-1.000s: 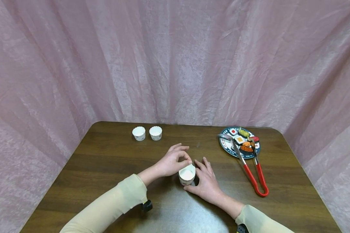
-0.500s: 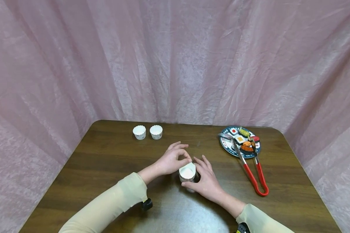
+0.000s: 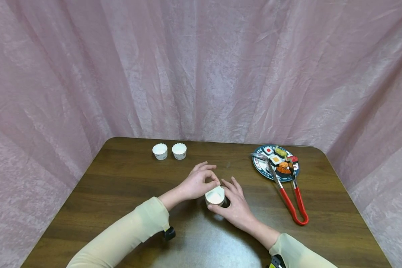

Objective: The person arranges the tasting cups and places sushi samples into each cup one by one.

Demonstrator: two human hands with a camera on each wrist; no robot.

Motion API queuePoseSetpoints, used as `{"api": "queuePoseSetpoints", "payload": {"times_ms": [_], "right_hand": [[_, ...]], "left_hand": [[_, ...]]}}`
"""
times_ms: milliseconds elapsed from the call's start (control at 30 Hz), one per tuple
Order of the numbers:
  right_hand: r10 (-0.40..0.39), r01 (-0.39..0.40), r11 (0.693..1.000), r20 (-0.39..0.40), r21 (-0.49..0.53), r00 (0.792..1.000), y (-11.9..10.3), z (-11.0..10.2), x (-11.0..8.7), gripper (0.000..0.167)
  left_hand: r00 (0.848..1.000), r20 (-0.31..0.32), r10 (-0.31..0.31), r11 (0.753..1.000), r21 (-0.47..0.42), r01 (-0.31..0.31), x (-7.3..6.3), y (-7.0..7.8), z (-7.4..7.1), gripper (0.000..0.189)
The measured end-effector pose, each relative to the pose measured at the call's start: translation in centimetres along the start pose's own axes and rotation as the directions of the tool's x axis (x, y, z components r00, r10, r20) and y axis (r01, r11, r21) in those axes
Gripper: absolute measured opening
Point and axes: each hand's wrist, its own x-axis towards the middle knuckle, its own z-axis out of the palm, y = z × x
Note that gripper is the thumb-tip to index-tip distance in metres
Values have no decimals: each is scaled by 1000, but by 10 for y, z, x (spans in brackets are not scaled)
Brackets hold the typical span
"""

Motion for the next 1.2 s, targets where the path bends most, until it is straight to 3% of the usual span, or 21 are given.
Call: {"api": "queuePoseSetpoints", "payload": {"times_ms": [267, 533, 633, 900, 1200], "right_hand": [[10, -10, 1000, 1, -12, 1000, 0, 0, 0, 70], [29, -25, 998, 70, -66, 997, 0, -4, 0, 87], [20, -11, 994, 81, -107, 997, 1, -4, -1, 84], [-69, 72, 984, 22, -165, 997, 6, 2, -3, 65], [-31, 36, 981, 30, -191, 999, 6, 3, -1, 63]], "left_hand": [[1000, 1, -7, 1000, -25, 7, 1, 5, -4, 9], [999, 21, -39, 998, -51, 41, 3, 7, -6, 10], [999, 25, -41, 997, -58, 42, 4, 7, -8, 10], [999, 18, -36, 997, -71, 37, 6, 10, -16, 11], [999, -8, -54, 996, -65, 54, 10, 15, -39, 14]]}}
